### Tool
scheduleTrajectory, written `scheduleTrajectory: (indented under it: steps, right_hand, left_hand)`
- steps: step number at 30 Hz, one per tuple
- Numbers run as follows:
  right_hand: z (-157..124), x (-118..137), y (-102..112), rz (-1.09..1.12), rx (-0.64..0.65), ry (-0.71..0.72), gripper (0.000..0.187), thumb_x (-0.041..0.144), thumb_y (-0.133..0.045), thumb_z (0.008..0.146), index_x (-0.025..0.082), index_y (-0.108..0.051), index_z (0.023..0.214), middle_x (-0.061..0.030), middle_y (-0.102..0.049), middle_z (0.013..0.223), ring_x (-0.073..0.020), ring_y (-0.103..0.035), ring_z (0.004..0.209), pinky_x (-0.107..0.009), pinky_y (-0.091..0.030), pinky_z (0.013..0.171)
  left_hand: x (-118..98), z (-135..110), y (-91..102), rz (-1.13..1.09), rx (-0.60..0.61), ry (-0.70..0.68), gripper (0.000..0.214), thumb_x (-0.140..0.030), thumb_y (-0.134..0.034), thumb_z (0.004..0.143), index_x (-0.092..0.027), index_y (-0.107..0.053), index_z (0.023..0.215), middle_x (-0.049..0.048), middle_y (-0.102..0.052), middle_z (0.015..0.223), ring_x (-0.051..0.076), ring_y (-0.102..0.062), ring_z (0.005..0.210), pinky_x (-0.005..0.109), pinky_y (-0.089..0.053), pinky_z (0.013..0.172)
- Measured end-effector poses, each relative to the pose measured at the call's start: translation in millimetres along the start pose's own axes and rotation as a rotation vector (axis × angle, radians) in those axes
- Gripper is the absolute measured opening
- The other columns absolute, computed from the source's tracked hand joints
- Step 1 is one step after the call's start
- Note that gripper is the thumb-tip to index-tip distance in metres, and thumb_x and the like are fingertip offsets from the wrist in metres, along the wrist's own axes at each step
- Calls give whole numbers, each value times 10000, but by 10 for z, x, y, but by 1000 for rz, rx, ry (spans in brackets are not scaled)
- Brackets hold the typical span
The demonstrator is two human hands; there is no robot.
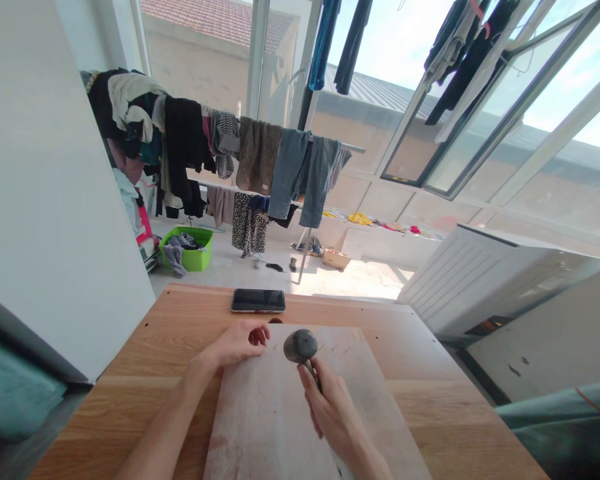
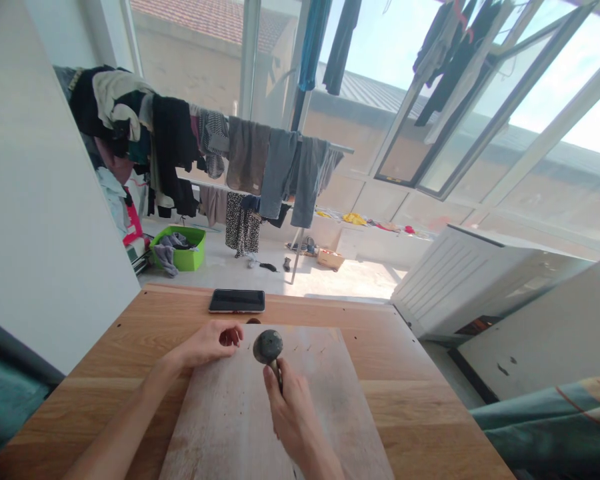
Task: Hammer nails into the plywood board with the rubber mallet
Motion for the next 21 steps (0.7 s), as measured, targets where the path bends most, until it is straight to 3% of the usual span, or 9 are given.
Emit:
scheduleTrajectory:
  steps: [4,9,12,16,21]
  right_hand:
    - [131,228,-195,43,12,106,343,493,-356,1010,212,-543,950,102,-399,483,-81,-377,339,-187,-278,365]
    - [236,234,-273,-31,53,181,261,409,-423,985,223,-513,825,63,-485,532,-82,-418,384,-193,-269,375]
    - [164,129,-209,87,66,66,342,530,-424,975,224,-509,847,107,-405,442,-74,-368,307,-178,-246,327]
    - [-91,-190,-66,519,-14,-127,601,791,-530,805,206,-518,944,125,-443,486,-63,-361,269,-173,-267,274]
    - [-390,-730,120,901,-183,-314,667,741,-788,613,185,-581,917,119,-477,467,-74,-453,306,-172,-340,313]
  left_hand:
    - [-18,-5,-5,-4,-18,0,235,-170,-587,644,-145,-671,862,5,-678,760,161,-599,714,234,-441,647]
    - [-37,-14,0,-18,-8,-10,246,-183,-613,671,-140,-689,901,16,-689,794,184,-609,767,243,-448,666]
    - [-8,-13,7,-34,-8,25,241,-179,-622,671,-137,-682,900,20,-694,802,178,-616,757,248,-461,674]
    - [37,-4,21,-53,22,24,305,-186,-657,661,-145,-683,962,27,-709,900,146,-607,733,241,-470,671]
    - [17,-14,42,-89,41,39,385,-272,-725,670,-150,-670,1031,51,-706,1031,149,-623,782,248,-485,695]
Point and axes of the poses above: each hand's wrist, its own z-axis towards the middle knuckle, its own y-axis out of the back of the hand, x = y × z, the point moved 1 cm from there along z, towards the middle knuckle
